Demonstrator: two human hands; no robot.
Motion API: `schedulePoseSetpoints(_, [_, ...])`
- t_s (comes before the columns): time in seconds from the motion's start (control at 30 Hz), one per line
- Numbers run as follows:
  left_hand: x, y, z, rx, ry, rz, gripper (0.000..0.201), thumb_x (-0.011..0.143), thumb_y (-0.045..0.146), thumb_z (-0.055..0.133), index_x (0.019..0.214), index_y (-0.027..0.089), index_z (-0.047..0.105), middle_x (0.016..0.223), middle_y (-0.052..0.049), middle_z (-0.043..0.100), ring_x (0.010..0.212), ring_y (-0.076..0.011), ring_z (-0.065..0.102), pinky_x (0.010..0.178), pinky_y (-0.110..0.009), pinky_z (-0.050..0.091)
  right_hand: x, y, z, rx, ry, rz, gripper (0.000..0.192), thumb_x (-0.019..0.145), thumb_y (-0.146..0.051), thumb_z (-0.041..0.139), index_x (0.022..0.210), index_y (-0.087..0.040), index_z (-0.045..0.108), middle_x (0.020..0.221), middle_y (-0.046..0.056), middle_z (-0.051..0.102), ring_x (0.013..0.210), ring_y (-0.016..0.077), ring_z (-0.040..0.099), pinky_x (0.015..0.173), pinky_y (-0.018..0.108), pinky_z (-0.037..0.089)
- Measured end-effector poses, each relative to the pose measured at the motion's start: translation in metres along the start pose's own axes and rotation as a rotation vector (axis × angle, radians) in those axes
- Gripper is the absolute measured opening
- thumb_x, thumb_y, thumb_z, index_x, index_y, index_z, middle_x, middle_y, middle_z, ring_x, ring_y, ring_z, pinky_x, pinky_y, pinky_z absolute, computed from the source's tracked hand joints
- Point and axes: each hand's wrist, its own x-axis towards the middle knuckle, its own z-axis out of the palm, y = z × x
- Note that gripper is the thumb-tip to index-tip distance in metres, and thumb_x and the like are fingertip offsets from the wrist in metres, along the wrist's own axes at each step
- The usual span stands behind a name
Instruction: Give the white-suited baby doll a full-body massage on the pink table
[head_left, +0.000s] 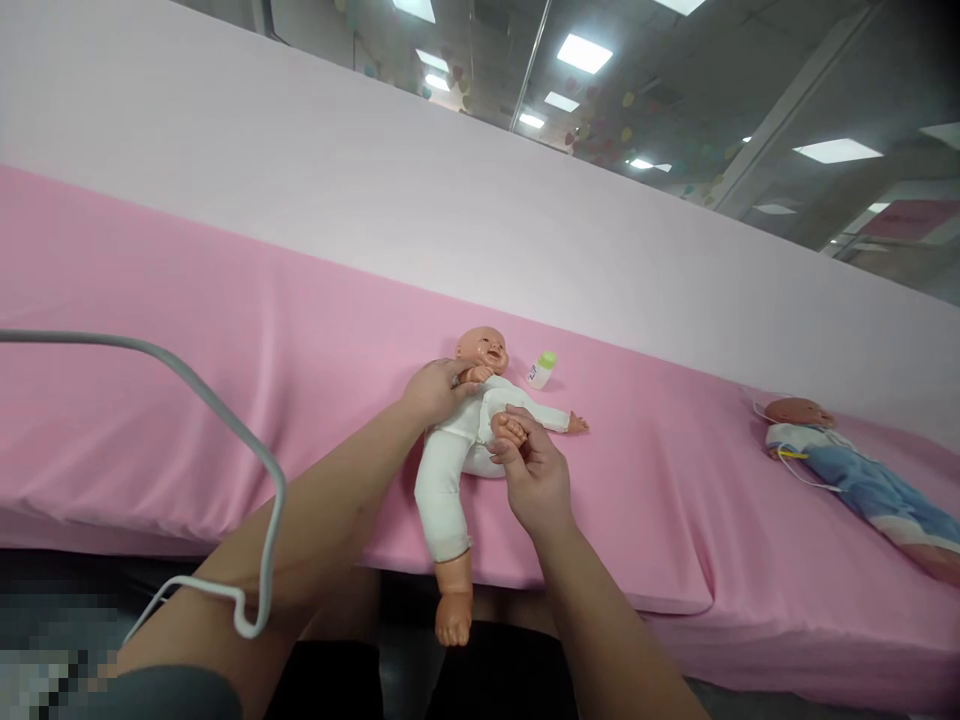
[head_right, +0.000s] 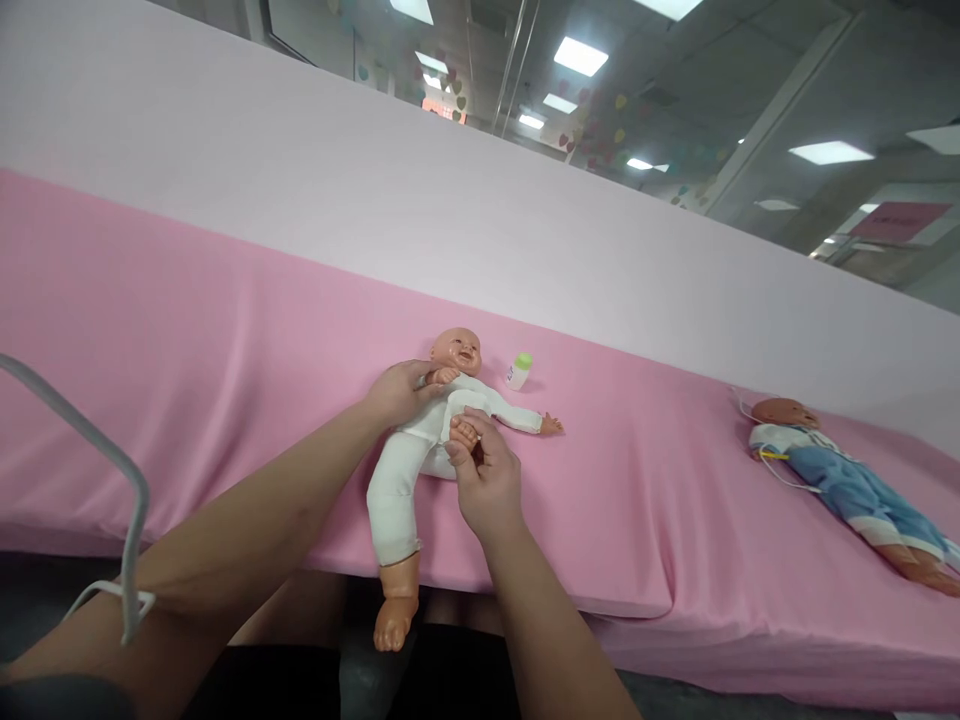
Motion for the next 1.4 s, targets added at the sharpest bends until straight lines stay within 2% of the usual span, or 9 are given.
schedulePoseSetpoints(0.17, [0.0,-0.002,0.0,-0.066,0.04,-0.096,0.042,0.095,0.051,0.06,0.13,0.031,0.071,0.121,-0.006,0.077,0.11,-0.028,0.071,0.091,-0.037,0.054,-0.009,-0.007,-0.008,0.018,0.021,0.0,0.042,0.096,-0.047,0.067,0.131,-0.023,0.069,0.139,0.014,0.068,0.118,0.0303,0.071,0.088,0.047,0.067])
schedulePoseSetpoints(0.3, [0.005,-0.016,0.001,-0.279,0.184,-0.215,0.045,0.098,0.063,0.053,0.117,0.027,0.071,0.11,-0.006,0.078,0.1,-0.0258,0.072,0.086,-0.036,0.056,-0.044,-0.02,-0.029,-0.038,0.003,-0.05,0.037,0.098,-0.043,0.066,0.131,-0.026,0.067,0.147,0.015,0.063,0.129,0.0343,0.067,0.094,0.052,0.065])
schedulePoseSetpoints(0.43, [0.018,-0.04,0.0,-0.63,0.412,-0.527,0.056,0.099,0.07,0.044,0.11,0.02,0.069,0.104,-0.013,0.076,0.098,-0.0284,0.072,0.08,-0.039,0.059,-0.085,-0.035,-0.052,-0.156,-0.111,-0.113,0.038,0.099,-0.042,0.066,0.134,-0.03,0.065,0.154,0.014,0.057,0.143,0.0375,0.055,0.105,0.058,0.059])
schedulePoseSetpoints(0.57, [0.026,-0.053,-0.005,-0.832,0.464,-0.713,0.057,0.105,0.063,0.029,0.129,0.021,0.06,0.115,-0.017,0.072,0.106,-0.03,0.073,0.077,-0.039,0.062,-0.113,-0.041,-0.063,-0.247,-0.242,-0.202,0.042,0.098,-0.045,0.068,0.137,-0.031,0.064,0.149,0.013,0.062,0.151,0.0376,0.045,0.111,0.054,0.056])
schedulePoseSetpoints(0.8, [0.028,-0.048,-0.01,-1.046,0.473,-0.8,0.055,0.11,0.053,0.028,0.135,0.009,0.048,0.117,-0.017,0.067,0.107,-0.0266,0.069,0.081,-0.037,0.062,-0.141,-0.031,-0.051,-0.19,-0.246,-0.212,0.046,0.097,-0.051,0.068,0.136,-0.028,0.066,0.144,0.016,0.066,0.134,0.0357,0.064,0.102,0.047,0.063])
schedulePoseSetpoints(0.93, [0.028,-0.046,-0.008,-0.977,0.496,-0.827,0.053,0.109,0.056,0.031,0.128,0.013,0.055,0.109,-0.015,0.071,0.101,-0.0268,0.07,0.077,-0.037,0.059,-0.148,-0.026,-0.042,-0.186,-0.179,-0.209,0.044,0.098,-0.053,0.066,0.134,-0.027,0.067,0.142,0.017,0.067,0.127,0.0349,0.069,0.099,0.048,0.064])
schedulePoseSetpoints(1.13, [0.015,-0.021,0.001,-0.455,0.434,-0.492,0.049,0.101,0.064,0.045,0.105,0.021,0.066,0.095,-0.009,0.074,0.091,-0.0272,0.072,0.078,-0.038,0.057,-0.129,-0.032,-0.047,-0.158,-0.135,-0.224,0.041,0.101,-0.05,0.063,0.136,-0.029,0.064,0.14,0.015,0.068,0.128,0.0336,0.069,0.099,0.05,0.065])
schedulePoseSetpoints(1.23, [0.006,-0.001,0.01,-0.194,0.299,-0.276,0.033,0.097,0.047,0.059,0.117,0.024,0.069,0.11,-0.008,0.077,0.104,-0.0288,0.071,0.093,-0.041,0.055,-0.11,-0.036,-0.051,-0.145,-0.129,-0.222,0.042,0.101,-0.052,0.061,0.137,-0.029,0.063,0.142,0.015,0.067,0.129,0.0342,0.067,0.1,0.053,0.064])
schedulePoseSetpoints(1.4, [0.0,0.012,0.02,0.095,0.123,0.022,0.041,0.094,0.029,0.061,0.134,0.029,0.069,0.135,-0.008,0.07,0.132,-0.0307,0.058,0.118,-0.045,0.041,-0.069,-0.035,-0.047,-0.121,-0.069,-0.21,0.035,0.1,-0.044,0.064,0.131,-0.028,0.066,0.144,0.014,0.065,0.131,0.0348,0.066,0.103,0.058,0.061])
